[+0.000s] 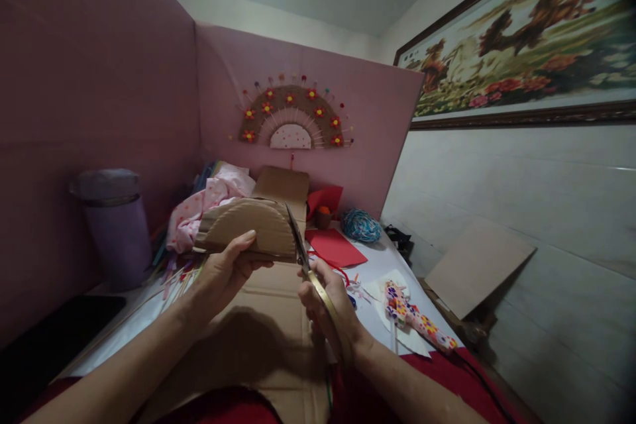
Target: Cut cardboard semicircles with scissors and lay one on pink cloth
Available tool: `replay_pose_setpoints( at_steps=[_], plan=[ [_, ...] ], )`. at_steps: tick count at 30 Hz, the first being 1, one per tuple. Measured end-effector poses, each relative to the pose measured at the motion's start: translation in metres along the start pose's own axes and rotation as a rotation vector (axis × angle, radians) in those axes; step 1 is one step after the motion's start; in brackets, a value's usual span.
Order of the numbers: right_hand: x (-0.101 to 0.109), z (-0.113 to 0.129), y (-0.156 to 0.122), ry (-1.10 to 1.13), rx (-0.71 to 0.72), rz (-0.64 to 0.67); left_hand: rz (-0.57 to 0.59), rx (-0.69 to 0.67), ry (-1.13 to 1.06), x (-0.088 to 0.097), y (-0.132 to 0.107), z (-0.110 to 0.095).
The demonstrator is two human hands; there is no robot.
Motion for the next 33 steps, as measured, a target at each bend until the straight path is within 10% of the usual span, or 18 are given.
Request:
replay_pose_setpoints(
  at_steps=[33],
  plan=[
    [0.004, 0.007, 0.001, 0.041, -0.060, 0.003, 0.096, 0.031, 0.128, 0.012, 0.009, 0.001]
  ],
)
Point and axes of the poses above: each hand's wrist, its own y-axis towards the middle knuckle, its own x-axis out of the back of the hand, z = x × y, the point moved 10 cm from there along y, towards the middle knuckle, and after that the axes turned 10 degrees about y, right-handed, at the moved point
